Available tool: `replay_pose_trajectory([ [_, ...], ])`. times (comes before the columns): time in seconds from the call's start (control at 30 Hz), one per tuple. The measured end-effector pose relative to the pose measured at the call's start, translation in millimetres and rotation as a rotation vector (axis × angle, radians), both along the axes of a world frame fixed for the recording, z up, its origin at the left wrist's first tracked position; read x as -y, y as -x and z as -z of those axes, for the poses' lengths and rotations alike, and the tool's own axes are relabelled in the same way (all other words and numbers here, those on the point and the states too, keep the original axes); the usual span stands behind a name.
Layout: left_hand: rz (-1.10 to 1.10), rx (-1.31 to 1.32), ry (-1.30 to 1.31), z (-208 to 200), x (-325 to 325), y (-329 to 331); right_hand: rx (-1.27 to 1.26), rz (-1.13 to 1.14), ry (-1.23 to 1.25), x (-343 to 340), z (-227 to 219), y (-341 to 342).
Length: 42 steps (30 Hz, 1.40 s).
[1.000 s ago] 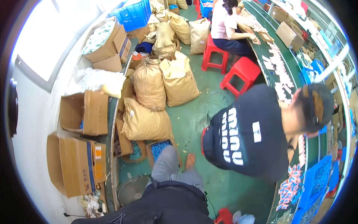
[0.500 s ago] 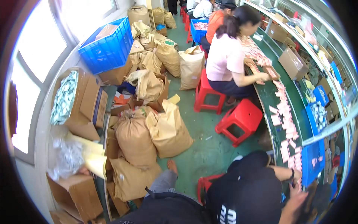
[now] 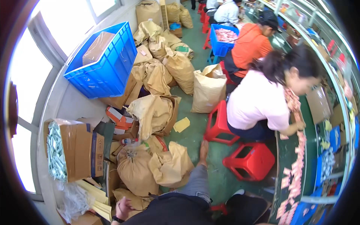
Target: Manually assemble small circular electronic components at a factory workbench.
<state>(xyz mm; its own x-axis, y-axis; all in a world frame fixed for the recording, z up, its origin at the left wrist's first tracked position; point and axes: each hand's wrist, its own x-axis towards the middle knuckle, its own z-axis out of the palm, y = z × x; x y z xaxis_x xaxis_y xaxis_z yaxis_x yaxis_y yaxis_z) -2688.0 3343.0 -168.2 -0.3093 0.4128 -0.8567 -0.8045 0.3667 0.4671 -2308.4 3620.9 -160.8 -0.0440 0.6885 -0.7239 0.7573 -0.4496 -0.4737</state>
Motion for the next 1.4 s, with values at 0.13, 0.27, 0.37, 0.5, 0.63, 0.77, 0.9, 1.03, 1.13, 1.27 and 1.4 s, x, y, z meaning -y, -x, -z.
replay_pose_trajectory([
  [0.13,-0.098,0.038,-0.025,2,-133,30,-0.008,-0.045,-0.023,-139,66,24],
  [0.27,-0.197,0.247,-0.269,-54,-342,65,-0.013,-0.005,-0.065,-248,121,31],
  [0.37,-0.103,0.059,-0.45,-146,-491,95,-0.52,0.395,0.221,-328,151,73],
  [0.5,-0.139,-0.003,-0.686,-189,-617,134,-0.68,-0.297,0.205,-418,64,227],
  [0.63,0.12,-0.117,-0.656,-223,-696,145,-0.553,-0.573,0.23,-502,23,313],
  [0.77,0.238,-0.151,-0.636,-197,-742,182,-0.359,-0.574,0.227,-563,94,343],
  [0.9,0.194,-0.273,-0.528,-167,-794,232,-0.219,-0.606,0.194,-622,120,398],
  [1.03,0.41,-0.403,-0.494,-133,-864,304,-0.216,-0.944,0.119,-694,124,502],
  [1.13,0.517,-0.935,-0.466,-102,-917,357,-0.584,-0.706,-0.023,-744,106,594],
  [1.27,0.429,-0.819,-0.555,-72,-968,403,-0.969,-0.254,0.259,-801,-7,690],
  [1.4,0.406,-0.507,-0.557,-127,-1038,453,-0.754,-0.157,-0.022,-858,-59,737],
])
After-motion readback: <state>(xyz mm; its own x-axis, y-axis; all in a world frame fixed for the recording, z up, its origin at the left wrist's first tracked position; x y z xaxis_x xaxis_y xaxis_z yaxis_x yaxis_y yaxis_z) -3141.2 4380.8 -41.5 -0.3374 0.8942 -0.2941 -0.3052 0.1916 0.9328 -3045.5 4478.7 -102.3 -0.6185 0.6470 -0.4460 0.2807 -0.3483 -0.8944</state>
